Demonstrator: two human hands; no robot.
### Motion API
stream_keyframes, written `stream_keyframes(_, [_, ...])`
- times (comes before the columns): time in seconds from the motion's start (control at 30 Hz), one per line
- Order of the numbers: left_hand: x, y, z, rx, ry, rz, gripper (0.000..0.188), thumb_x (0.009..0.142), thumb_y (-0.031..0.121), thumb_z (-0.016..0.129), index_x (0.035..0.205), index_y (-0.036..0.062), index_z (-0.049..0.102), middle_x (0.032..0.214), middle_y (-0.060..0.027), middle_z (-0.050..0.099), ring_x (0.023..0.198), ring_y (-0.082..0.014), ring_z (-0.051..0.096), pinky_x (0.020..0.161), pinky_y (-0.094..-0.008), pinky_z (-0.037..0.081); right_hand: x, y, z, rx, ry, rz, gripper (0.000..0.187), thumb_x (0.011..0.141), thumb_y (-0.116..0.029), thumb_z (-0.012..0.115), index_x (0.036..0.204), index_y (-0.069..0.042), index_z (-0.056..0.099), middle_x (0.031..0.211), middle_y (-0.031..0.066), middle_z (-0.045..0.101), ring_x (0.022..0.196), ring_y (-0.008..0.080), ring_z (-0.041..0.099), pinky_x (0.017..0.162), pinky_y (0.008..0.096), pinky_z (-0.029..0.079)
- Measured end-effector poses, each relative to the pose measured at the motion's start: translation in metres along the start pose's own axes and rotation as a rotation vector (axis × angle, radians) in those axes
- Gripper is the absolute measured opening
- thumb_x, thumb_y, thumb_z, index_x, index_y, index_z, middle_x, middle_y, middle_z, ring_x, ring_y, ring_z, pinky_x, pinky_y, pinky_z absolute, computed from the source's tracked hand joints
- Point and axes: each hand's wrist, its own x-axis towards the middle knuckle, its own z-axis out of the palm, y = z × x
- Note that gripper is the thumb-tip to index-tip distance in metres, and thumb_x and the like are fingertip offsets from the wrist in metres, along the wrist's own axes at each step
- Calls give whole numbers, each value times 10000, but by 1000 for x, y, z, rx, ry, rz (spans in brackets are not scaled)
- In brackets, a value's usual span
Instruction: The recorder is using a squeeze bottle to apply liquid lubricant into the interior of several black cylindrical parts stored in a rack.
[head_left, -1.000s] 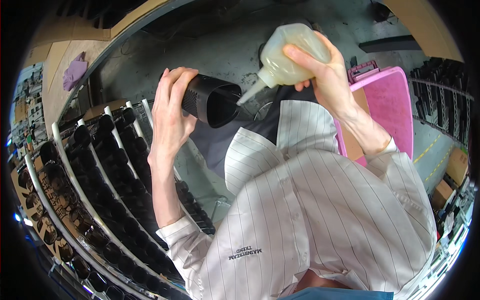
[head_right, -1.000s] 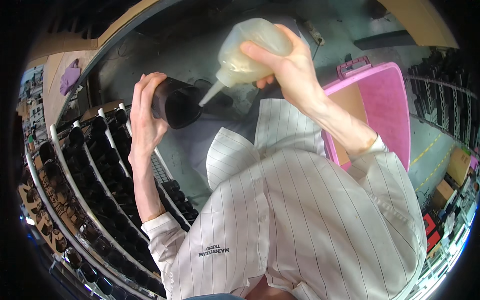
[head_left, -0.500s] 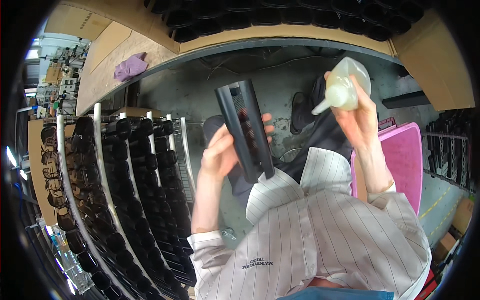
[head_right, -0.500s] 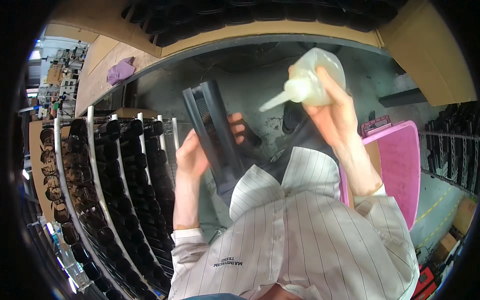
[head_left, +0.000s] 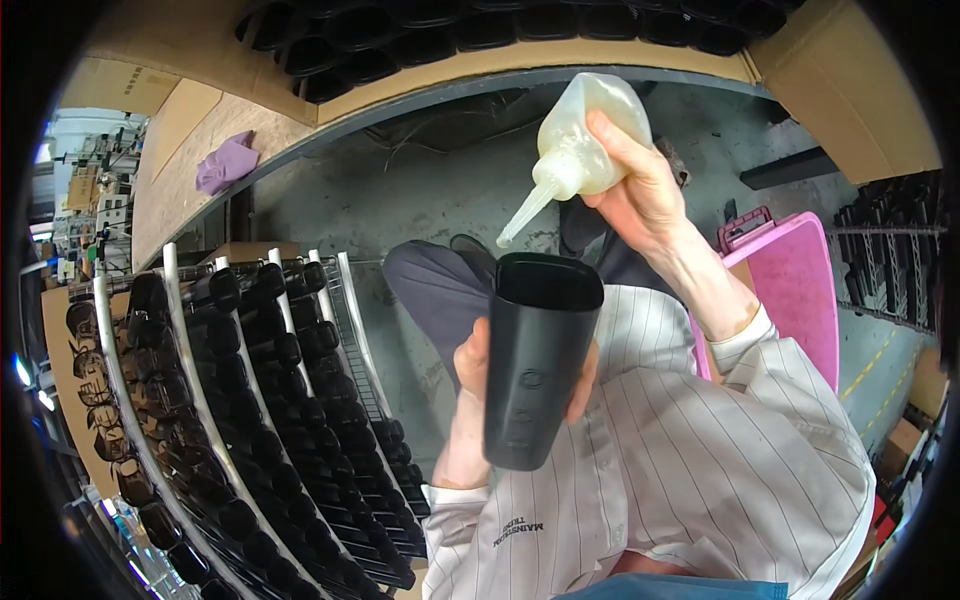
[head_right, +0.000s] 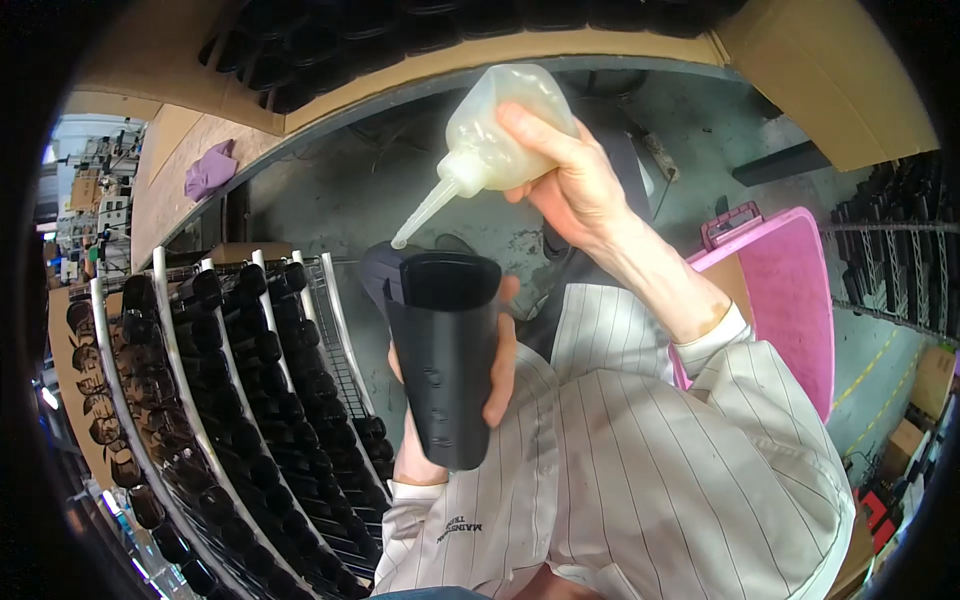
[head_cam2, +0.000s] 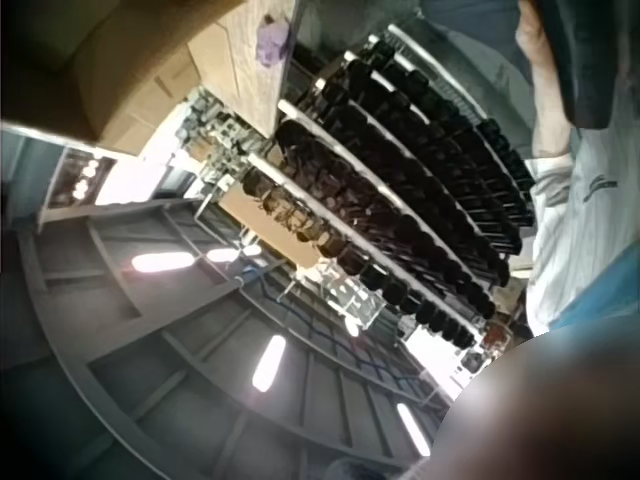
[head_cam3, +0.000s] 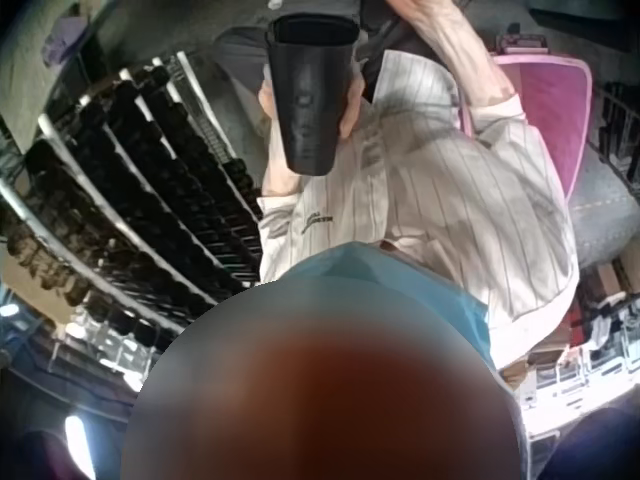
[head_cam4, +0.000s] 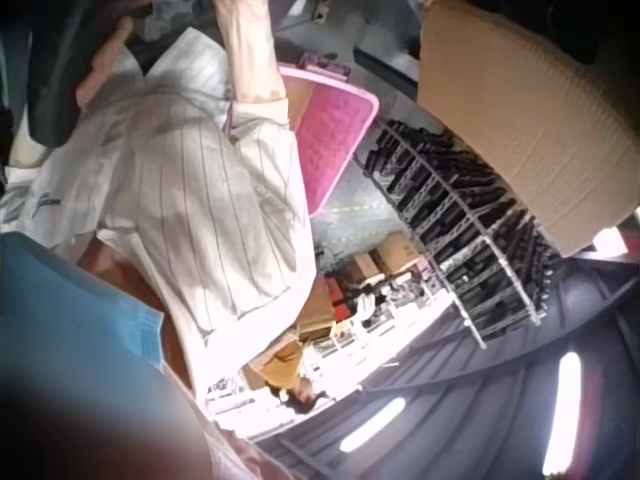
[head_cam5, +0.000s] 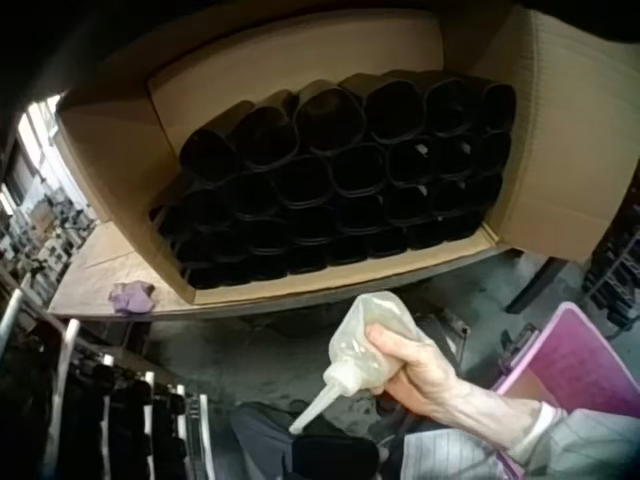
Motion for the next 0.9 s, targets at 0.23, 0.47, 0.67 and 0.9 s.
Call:
stream_keyframes(0.23, [9,-19,3,-461,-315,-87,782,1009,505,481,1506,-65,281,802,-203,569,454,-262,524,391,-328,482,-2,16,-23,68,-44,165,431,924,-170,710,1276,22,552,1137,122,622,959,180,628,662,264,497])
stream_keyframes(0.47, [19,-23,1,-579,-517,-181,794,1012,509,475,1536,-35,233,850,-210,586,506,-262,573,439,-321,531,-8,16,-37,60,-85,213,418,957,-168,677,1315,5,545,1186,102,629,1039,182,632,853,314,531])
stream_keyframes(0.67, [21,-18,3,-566,-499,-200,791,1016,498,477,1546,-25,211,890,-210,596,551,-269,601,475,-330,555,-1,1,-39,69,-27,41,428,957,-171,678,1322,3,538,1183,103,630,1037,184,633,853,321,534])
stream_keyframes(0.9, [23,-13,0,-567,-463,-212,794,1017,493,480,1556,-12,189,921,-215,598,589,-278,614,497,-342,566,-10,-3,-20,-6,-17,40,419,935,-184,693,1274,18,553,1108,117,634,916,177,636,672,274,503])
